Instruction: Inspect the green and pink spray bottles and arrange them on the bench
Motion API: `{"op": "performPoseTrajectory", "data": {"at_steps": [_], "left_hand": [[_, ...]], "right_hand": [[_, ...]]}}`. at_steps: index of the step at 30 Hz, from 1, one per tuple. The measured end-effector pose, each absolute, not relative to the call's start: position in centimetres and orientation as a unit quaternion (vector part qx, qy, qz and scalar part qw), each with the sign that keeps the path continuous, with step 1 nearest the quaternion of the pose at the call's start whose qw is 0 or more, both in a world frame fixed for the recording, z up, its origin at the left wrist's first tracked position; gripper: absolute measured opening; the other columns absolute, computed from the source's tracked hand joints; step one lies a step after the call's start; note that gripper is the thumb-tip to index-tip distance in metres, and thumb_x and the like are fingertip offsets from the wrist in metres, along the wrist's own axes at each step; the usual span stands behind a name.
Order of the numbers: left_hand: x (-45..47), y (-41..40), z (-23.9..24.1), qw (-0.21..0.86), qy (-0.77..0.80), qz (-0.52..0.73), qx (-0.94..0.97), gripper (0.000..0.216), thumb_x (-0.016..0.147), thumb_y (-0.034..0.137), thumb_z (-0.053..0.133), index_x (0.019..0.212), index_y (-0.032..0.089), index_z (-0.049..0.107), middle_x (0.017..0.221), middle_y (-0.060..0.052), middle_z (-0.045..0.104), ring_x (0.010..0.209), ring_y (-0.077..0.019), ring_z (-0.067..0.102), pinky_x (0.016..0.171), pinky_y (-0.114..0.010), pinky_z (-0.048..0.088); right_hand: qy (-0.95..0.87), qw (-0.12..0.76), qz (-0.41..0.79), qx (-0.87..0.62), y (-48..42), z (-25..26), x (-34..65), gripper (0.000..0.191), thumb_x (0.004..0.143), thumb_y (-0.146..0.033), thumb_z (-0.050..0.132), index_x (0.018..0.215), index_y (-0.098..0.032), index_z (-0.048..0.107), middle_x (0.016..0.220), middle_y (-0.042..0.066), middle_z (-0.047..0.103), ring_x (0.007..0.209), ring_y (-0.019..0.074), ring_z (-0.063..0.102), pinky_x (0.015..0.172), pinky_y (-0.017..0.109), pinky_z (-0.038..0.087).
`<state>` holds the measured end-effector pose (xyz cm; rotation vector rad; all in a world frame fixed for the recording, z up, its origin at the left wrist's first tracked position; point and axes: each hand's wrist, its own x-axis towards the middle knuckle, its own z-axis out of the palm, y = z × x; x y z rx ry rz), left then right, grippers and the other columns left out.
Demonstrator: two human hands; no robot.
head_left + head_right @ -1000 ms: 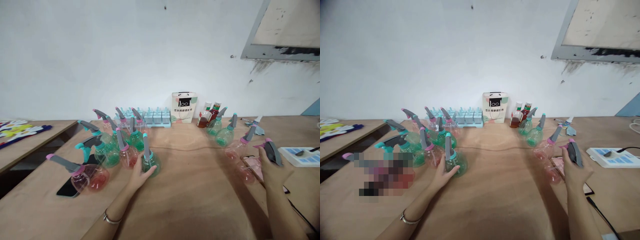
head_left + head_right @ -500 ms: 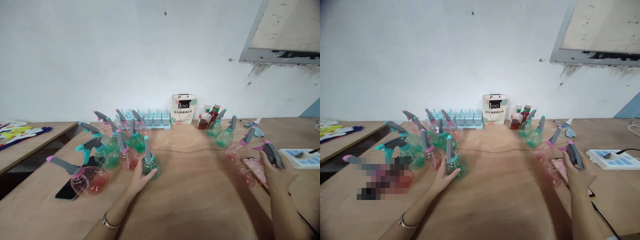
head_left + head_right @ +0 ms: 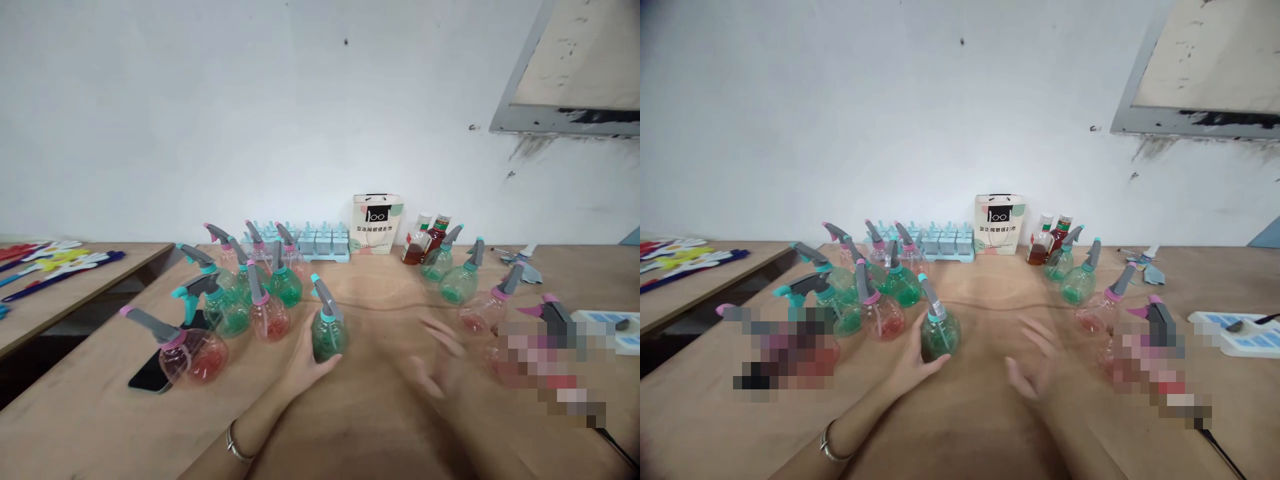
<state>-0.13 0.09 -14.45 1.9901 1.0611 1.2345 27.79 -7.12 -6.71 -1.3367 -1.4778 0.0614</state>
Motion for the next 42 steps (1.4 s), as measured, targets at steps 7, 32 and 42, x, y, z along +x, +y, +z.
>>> {"op": "performPoseTrajectory", "data": {"at_steps": [7, 32, 42], "left_hand": [[0.9, -1.5, -14.6, 0.304, 0.350, 0.405, 0.788, 0.094, 0.077, 0.037, 0.075, 0.153, 0.027, 0.020, 0.153, -0.017, 0.039, 0.142, -0.0349, 0.040, 0.115, -0.059, 0.037], [-7.8, 2.6, -10.2, -0.035, 0.545, 0.677, 0.493, 0.082, 0.072, 0.038, 0.078, 0.139, 0.024, 0.034, 0.141, -0.014, 0.038, 0.132, -0.0309, 0.043, 0.110, -0.054, 0.037], [-7.2, 3.7, -12.0, 0.138, 0.549, 0.680, 0.466, 0.065, 0.071, 0.041, 0.079, 0.124, 0.025, 0.046, 0.117, -0.008, 0.054, 0.109, -0.0236, 0.058, 0.099, -0.045, 0.046]], "right_hand": [[-0.726, 0.446, 0.406, -0.331, 0.7, -7.3, 19.9, 0.096, 0.071, -0.043, 0.081, 0.150, -0.028, 0.028, 0.158, 0.016, 0.032, 0.143, 0.0313, 0.037, 0.115, 0.051, 0.034], [-0.458, 0.475, 0.720, -0.216, 3.9, -5.9, 18.1, 0.034, 0.072, -0.048, 0.059, 0.088, -0.018, 0.064, 0.080, 0.009, 0.074, 0.087, 0.0247, 0.071, 0.074, 0.034, 0.054], [-0.505, 0.437, 0.729, -0.151, 2.3, -4.4, 17.9, 0.040, 0.074, -0.056, 0.065, 0.088, -0.018, 0.064, 0.080, 0.009, 0.071, 0.094, 0.0270, 0.069, 0.086, 0.041, 0.052]]}}
